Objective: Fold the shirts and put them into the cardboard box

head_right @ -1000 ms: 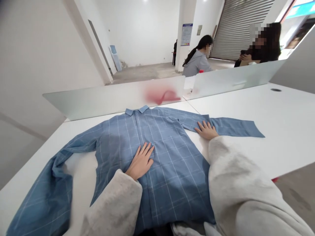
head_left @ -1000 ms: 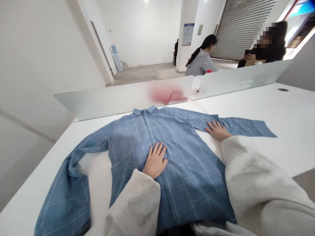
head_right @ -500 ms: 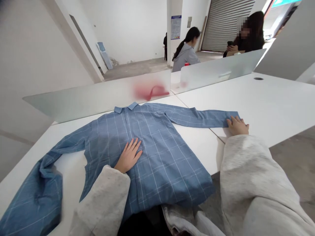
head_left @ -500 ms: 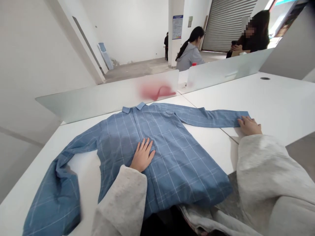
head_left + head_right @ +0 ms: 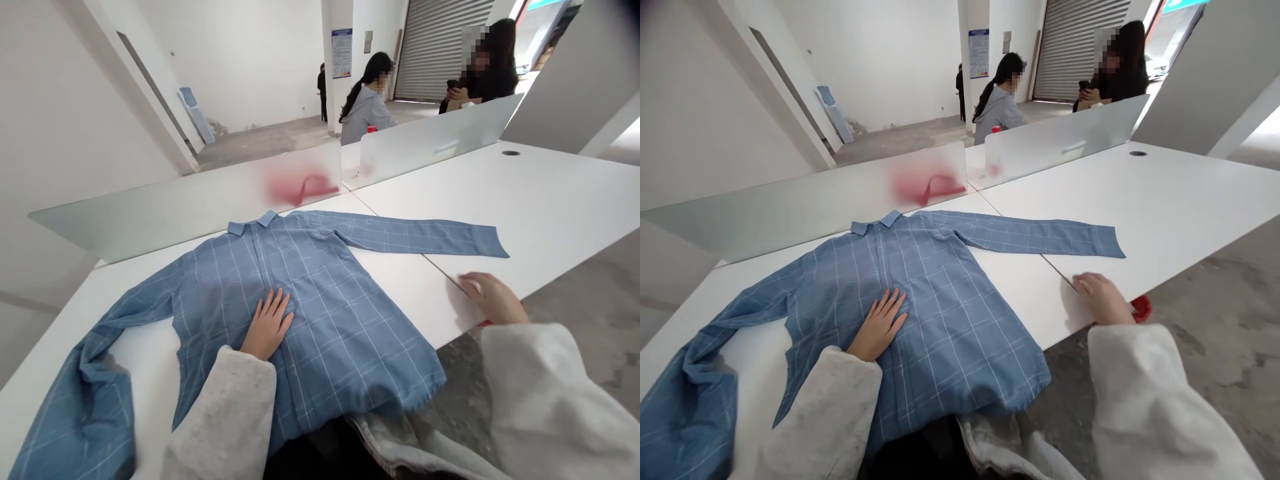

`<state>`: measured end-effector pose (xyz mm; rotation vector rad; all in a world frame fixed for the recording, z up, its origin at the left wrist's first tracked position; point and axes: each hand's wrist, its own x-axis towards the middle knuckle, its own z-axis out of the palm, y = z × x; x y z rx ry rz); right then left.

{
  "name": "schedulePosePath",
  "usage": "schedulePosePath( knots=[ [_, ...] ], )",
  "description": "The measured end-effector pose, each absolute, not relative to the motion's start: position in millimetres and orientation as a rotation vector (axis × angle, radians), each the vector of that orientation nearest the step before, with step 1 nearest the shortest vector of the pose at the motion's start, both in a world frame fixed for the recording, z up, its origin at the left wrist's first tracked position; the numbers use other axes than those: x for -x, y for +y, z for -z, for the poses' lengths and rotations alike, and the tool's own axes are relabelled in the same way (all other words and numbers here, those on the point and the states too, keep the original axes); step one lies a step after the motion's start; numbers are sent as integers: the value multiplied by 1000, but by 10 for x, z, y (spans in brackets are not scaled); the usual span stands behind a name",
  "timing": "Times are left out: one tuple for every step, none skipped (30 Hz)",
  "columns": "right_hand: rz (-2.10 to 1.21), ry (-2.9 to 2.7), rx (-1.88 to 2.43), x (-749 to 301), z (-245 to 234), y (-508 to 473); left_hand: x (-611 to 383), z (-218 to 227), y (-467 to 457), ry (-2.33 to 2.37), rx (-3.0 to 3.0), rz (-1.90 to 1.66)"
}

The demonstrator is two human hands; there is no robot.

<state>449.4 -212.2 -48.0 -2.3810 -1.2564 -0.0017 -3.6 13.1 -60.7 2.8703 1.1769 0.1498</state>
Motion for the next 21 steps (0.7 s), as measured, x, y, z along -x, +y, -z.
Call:
schedulePosePath(
  knots=[
    [-126, -1244, 2290, -4275, 455, -2258, 62, 568, 70, 1179, -2838, -100],
    [-253, -1226, 2222, -4065, 429, -2397, 93, 521, -12, 1165, -2806, -44],
    [-396, -1232, 2172, -3873, 407, -2529, 128, 465, -116, 1132, -2771, 18],
    [-524, -1244, 2128, -3705, 397, -2647, 165, 400, -241, 1088, -2730, 79],
    [-636, -1243, 2096, -3564, 406, -2743, 203, 328, -382, 1044, -2682, 132],
    [-739, -1232, 2062, -3452, 436, -2814, 240, 252, -535, 1007, -2627, 168],
    [-819, -1200, 2021, -3365, 487, -2858, 276, 176, -693, 981, -2566, 184],
    [-883, -1153, 1969, -3298, 557, -2878, 314, 105, -849, 973, -2501, 181],
    [-936, -1099, 1906, -3243, 639, -2877, 353, 45, -998, 979, -2434, 162],
    [-979, -1045, 1837, -3194, 722, -2859, 398, 0, -1139, 996, -2368, 126],
    [-1018, -995, 1777, -3145, 797, -2831, 451, -25, -1271, 1020, -2300, 74],
    [-1055, -953, 1737, -3092, 857, -2799, 514, -28, -1396, 1047, -2228, 10],
    [-1089, -915, 1723, -3035, 895, -2768, 588, -8, -1517, 1072, -2147, -59],
    [-1124, -883, 1725, -2976, 909, -2744, 673, 35, -1637, 1088, -2053, -121],
    [-1157, -864, 1735, -2922, 899, -2730, 768, 100, -1756, 1107, -1948, -186],
    [-1192, -865, 1742, -2877, 869, -2727, 870, 185, -1875, 1143, -1828, -260],
    [-1222, -887, 1741, -2849, 824, -2736, 975, 286, -1990, 1205, -1693, -343],
    [-1249, -919, 1735, -2841, 769, -2753, 1079, 399, -2097, 1295, -1547, -435],
    [-1267, -952, 1726, -2855, 712, -2776, 1176, 520, -2192, 1406, -1399, -533],
    [-1276, -975, 1711, -2887, 657, -2798, 1262, 643, -2269, 1523, -1258, -632],
    [-1279, -979, 1684, -2931, 608, -2816, 1333, 763, -2325, 1632, -1129, -717]
  ],
)
